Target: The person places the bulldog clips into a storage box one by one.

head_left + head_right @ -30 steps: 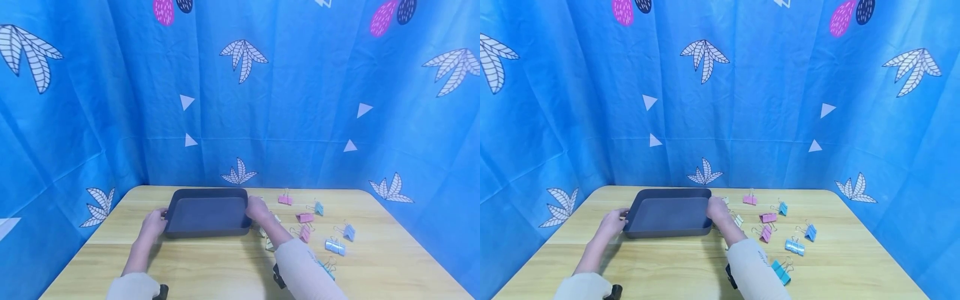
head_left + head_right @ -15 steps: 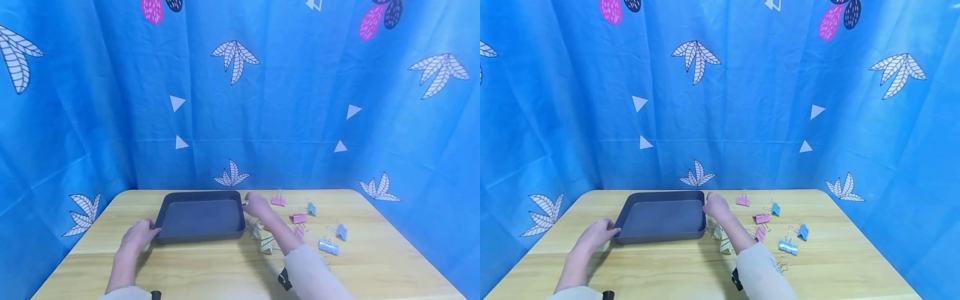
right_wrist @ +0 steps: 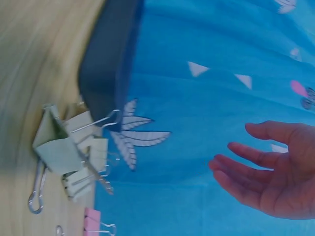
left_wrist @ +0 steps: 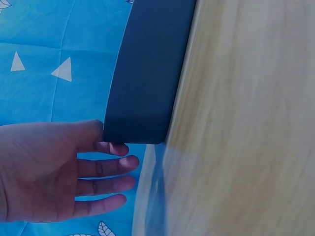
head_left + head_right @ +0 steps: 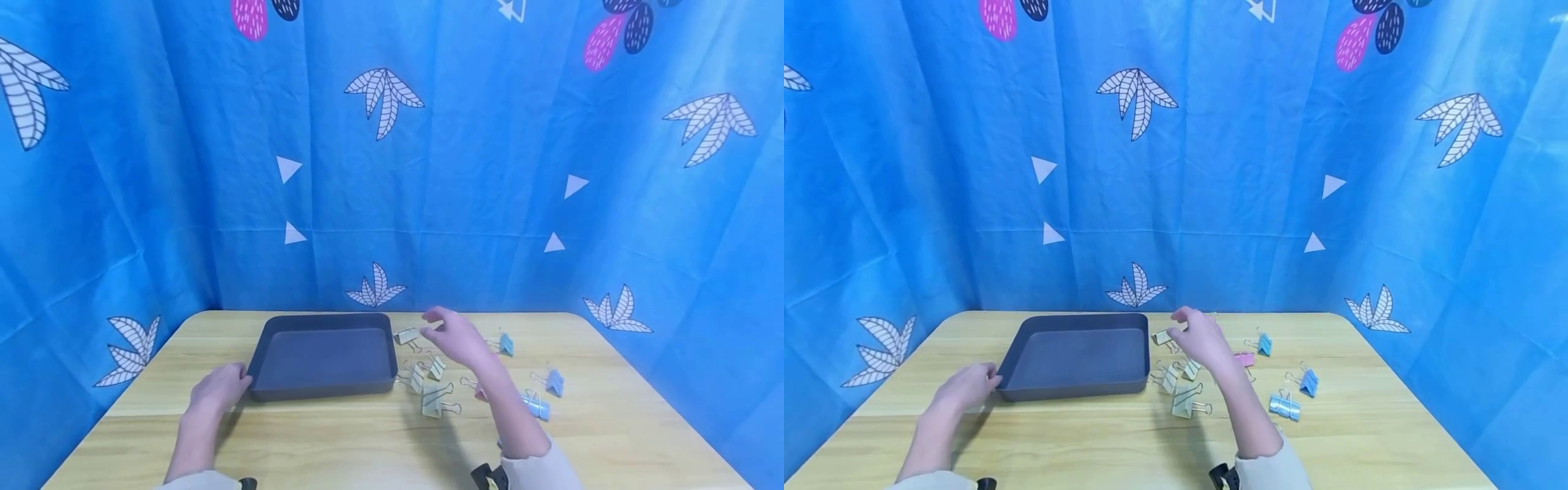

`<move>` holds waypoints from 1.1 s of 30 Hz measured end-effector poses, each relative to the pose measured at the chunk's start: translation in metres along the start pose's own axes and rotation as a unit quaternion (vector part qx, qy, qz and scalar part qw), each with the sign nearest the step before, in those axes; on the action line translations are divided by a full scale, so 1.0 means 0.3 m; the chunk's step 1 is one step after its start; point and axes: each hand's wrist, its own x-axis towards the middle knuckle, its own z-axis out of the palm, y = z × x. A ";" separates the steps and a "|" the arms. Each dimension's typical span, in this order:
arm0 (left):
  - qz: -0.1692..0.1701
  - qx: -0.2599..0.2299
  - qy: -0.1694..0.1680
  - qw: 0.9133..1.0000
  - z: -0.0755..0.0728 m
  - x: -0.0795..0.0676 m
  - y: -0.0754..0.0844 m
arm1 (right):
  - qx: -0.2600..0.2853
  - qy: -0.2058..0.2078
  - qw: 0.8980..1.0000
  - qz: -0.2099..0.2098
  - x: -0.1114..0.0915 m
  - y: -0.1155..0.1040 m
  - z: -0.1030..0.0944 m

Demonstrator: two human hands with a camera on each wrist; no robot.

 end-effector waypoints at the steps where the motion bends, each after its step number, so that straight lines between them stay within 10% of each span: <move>1: 0.000 0.003 -0.002 1.000 -0.001 0.002 0.001 | 0.006 0.004 1.000 0.001 -0.009 -0.002 -0.009; 22: -0.001 0.014 -0.002 1.000 0.008 0.019 0.031 | -0.004 -0.012 0.999 -0.032 -0.088 0.050 -0.089; 33: -0.011 0.018 -0.019 1.000 0.008 0.009 0.004 | -0.095 -0.163 0.980 0.065 -0.096 0.138 -0.046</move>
